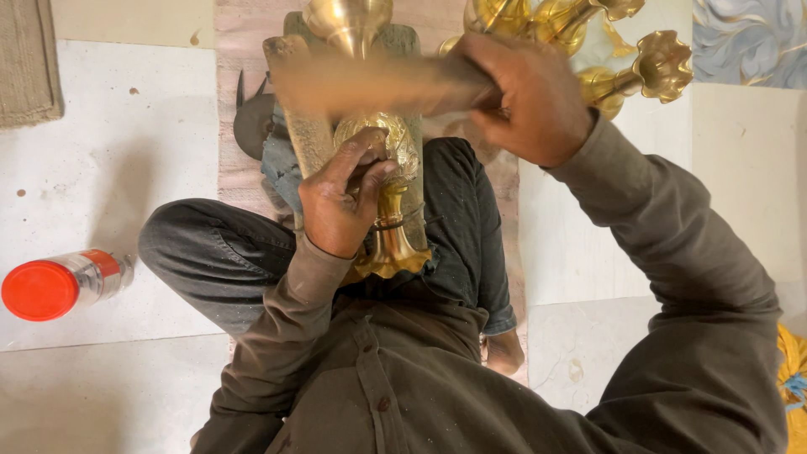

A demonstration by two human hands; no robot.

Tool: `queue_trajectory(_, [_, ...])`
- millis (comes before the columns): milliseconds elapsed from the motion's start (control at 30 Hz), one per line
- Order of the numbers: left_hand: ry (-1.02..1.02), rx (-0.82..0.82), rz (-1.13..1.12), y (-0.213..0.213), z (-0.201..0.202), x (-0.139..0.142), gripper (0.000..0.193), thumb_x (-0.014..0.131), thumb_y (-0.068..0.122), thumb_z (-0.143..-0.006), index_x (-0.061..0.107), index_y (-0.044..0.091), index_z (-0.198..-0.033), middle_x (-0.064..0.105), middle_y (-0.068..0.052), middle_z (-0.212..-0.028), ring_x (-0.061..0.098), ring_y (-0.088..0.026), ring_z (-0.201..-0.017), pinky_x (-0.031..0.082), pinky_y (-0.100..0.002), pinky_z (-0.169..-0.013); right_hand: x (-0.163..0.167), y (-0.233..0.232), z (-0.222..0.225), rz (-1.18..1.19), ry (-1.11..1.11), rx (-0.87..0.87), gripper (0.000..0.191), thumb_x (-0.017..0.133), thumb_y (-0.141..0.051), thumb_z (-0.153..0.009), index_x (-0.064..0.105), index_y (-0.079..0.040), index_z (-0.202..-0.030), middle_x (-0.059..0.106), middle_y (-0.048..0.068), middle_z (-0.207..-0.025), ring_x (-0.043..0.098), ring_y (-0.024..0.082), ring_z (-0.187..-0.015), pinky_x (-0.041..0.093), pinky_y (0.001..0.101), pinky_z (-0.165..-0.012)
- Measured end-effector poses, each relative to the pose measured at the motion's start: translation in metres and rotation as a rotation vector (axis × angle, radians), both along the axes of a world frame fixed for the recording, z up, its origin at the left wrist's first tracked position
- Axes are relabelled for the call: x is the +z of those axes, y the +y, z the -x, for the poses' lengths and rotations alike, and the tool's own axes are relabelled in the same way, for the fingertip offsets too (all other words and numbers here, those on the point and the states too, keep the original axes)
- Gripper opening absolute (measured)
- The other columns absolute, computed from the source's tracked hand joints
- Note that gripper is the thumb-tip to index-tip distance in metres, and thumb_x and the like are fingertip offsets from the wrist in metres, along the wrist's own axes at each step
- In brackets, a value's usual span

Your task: The person sits cross-legged on the floor with a brass candlestick-like object held against a wooden stake. They hold a small punch against the brass with one hand and repeatedly strike it with a wooden mallet in the other hand, repositioning the punch to work different spots on the object's surface.

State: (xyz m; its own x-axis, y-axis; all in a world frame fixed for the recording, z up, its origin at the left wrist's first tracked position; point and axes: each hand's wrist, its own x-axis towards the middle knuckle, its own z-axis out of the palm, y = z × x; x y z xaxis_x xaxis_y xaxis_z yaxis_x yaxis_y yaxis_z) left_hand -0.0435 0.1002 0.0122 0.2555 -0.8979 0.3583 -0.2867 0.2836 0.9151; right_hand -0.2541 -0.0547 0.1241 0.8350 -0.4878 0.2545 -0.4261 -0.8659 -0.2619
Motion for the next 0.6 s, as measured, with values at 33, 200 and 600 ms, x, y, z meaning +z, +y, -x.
queue_trajectory(33, [0.021, -0.006, -0.008, 0.001, 0.001, 0.000, 0.036, 0.078, -0.002, -0.096, 0.065, 0.002, -0.130, 0.075, -0.014, -0.102, 0.080, -0.020, -0.099, 0.066, -0.029, -0.081, 0.000, 0.000, 0.000, 0.105, 0.066, 0.005, 0.030, 0.075, -0.011, -0.091, 0.065, -0.005, -0.118, 0.070, 0.010, -0.093, 0.070, 0.027, -0.078, 0.056, 0.0398, -0.071])
queue_trajectory(200, [-0.022, 0.042, 0.025, -0.001, 0.004, 0.003, 0.041, 0.077, -0.004, -0.093, 0.064, 0.002, -0.131, 0.075, -0.015, -0.104, 0.079, -0.019, -0.098, 0.066, -0.028, -0.079, 0.003, 0.009, -0.001, 0.302, 0.106, -0.004, 0.027, 0.079, -0.009, -0.090, 0.067, -0.012, -0.115, 0.071, 0.004, -0.092, 0.069, 0.025, -0.082, 0.053, 0.0412, -0.075])
queue_trajectory(600, [-0.021, 0.008, 0.031, 0.000, 0.002, 0.008, 0.036, 0.078, -0.003, -0.096, 0.066, 0.002, -0.129, 0.076, -0.013, -0.104, 0.078, -0.017, -0.099, 0.065, -0.029, -0.079, -0.001, 0.017, -0.001, -0.122, -0.171, -0.001, 0.026, 0.077, -0.010, -0.099, 0.061, -0.006, -0.119, 0.069, 0.011, -0.096, 0.074, 0.025, -0.087, 0.057, 0.0373, -0.075])
